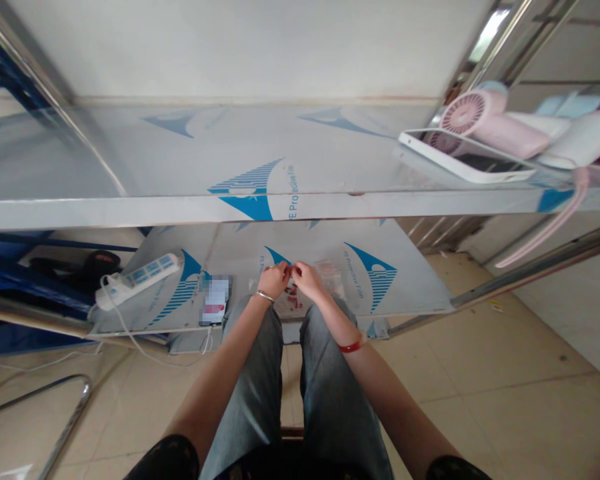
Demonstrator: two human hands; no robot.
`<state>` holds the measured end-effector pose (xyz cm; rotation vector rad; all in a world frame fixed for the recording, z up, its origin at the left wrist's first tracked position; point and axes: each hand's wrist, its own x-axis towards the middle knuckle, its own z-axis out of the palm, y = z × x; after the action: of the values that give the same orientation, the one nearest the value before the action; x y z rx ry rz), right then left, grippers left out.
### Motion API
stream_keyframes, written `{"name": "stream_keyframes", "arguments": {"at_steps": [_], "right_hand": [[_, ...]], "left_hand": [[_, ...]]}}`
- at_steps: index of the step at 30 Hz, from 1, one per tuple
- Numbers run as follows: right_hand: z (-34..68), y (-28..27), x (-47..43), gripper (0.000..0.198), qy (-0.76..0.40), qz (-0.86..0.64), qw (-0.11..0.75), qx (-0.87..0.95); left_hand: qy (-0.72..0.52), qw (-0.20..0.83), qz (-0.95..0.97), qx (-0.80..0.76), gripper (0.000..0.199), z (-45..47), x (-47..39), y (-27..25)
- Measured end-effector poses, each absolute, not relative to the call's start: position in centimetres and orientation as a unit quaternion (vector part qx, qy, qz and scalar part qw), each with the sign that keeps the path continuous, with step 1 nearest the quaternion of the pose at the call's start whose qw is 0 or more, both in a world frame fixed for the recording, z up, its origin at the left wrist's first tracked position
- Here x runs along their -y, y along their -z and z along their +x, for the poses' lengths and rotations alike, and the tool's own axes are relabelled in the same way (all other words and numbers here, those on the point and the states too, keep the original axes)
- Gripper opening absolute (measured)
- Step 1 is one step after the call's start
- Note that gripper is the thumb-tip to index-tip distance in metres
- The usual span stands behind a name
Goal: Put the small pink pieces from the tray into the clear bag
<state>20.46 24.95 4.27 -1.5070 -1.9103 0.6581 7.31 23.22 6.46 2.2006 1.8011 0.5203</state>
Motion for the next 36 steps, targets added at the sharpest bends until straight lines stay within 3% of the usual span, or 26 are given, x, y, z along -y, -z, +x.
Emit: {"name": "stream_keyframes", "arguments": {"at_steps": [7, 15, 29, 31, 36], "right_hand": [[20.7, -5.5, -23.6, 0.015, -0.175, -0.632, 0.241, 0.716], [20.5, -5.5, -23.4, 0.017, -0.103, -0.585, 0.276, 0.756], [21.7, -4.4, -24.4, 0.030, -0.168, -0.552, 0.305, 0.758], [21.8, -4.1, -24.6, 0.032, -0.174, -0.551, 0.309, 0.755], [22.1, -3.2, -25.1, 0.035, -0.201, -0.524, 0.313, 0.766]], "left_hand": [[-0.145, 0.069, 0.733, -0.661, 0.023, 7.1, -23.3, -6.6], [-0.185, 0.112, 0.747, -0.628, 0.022, 7.3, -23.0, -6.2], [-0.256, 0.162, 0.762, -0.573, 0.016, 6.3, -23.0, -5.8], [-0.273, 0.159, 0.771, -0.553, 0.024, 6.0, -23.0, -6.0], [-0.212, 0.177, 0.808, -0.520, 0.079, 5.3, -23.5, -5.6]]}}
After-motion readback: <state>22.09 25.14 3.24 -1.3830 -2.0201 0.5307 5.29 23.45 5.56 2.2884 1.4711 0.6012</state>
